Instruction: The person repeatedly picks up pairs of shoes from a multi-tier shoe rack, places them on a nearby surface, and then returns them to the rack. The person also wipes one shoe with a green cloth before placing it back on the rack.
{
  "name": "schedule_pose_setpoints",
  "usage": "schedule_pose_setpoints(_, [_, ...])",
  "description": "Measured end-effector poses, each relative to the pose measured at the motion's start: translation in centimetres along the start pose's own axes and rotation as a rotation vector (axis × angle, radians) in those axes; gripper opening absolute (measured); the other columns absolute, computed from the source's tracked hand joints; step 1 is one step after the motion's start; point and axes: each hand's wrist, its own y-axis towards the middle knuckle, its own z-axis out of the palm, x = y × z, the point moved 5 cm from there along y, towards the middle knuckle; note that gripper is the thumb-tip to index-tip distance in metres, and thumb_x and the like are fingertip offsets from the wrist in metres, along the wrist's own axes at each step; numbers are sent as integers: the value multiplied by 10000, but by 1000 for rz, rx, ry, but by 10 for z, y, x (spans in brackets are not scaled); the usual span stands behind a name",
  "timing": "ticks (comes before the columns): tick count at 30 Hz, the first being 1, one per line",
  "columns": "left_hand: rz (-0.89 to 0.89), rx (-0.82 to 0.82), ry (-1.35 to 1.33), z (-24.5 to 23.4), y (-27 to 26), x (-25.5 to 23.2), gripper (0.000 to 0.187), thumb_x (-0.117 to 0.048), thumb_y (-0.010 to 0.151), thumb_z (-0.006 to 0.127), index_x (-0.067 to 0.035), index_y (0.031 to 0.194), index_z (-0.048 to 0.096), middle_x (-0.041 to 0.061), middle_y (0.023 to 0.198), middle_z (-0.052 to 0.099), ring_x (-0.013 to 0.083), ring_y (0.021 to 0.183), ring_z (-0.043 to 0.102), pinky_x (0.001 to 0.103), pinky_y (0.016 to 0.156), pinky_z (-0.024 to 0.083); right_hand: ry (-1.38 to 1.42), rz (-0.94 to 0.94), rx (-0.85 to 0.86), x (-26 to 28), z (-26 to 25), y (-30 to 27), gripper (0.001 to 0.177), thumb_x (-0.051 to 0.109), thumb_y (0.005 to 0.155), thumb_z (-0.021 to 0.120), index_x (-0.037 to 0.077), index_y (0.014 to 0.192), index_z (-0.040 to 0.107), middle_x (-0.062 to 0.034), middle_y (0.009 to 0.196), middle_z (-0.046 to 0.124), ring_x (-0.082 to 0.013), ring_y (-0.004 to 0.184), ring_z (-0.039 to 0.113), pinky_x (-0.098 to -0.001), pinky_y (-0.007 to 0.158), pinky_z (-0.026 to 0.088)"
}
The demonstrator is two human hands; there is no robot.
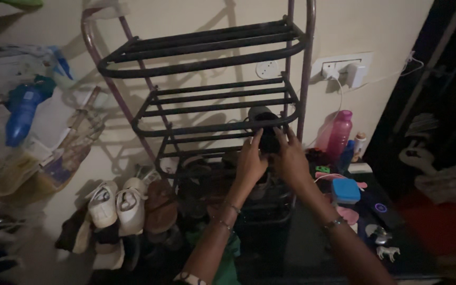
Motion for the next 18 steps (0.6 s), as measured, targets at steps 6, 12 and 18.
schedule_pose_setpoints(6, [35, -17, 34, 13, 11, 12, 671, 43, 795, 708, -86, 1428, 527, 302, 1396, 525, 505, 1226, 546, 524, 984, 503, 115, -43, 11, -18, 14, 6, 851, 107, 701, 822, 62, 1469, 457, -324, 1440, 487, -535, 1251, 543, -508, 1015, 498])
schedule_pose_setpoints(12, [8, 128, -25, 17, 14, 16, 636, 80, 848, 642, -29, 1448, 463, 267, 1342, 585, 453, 1230, 590, 492, 996, 516, 131, 81, 107, -15, 14, 11, 742, 119, 718, 829, 66, 1387, 512, -344, 1386, 533, -528, 1133, 602, -534, 924, 518])
schedule_pose_setpoints(18, [58, 114, -13, 2, 9, -4, 599, 103, 845, 636, -20, 1411, 485, 274, 1303, 608, 461, 1226, 591, 508, 999, 503, 146, 74, 91, -14, 7, 13, 519, 96, 730, 795, 50, 1200, 579, -269, 1193, 659, -500, 1050, 652, -534, 884, 533])
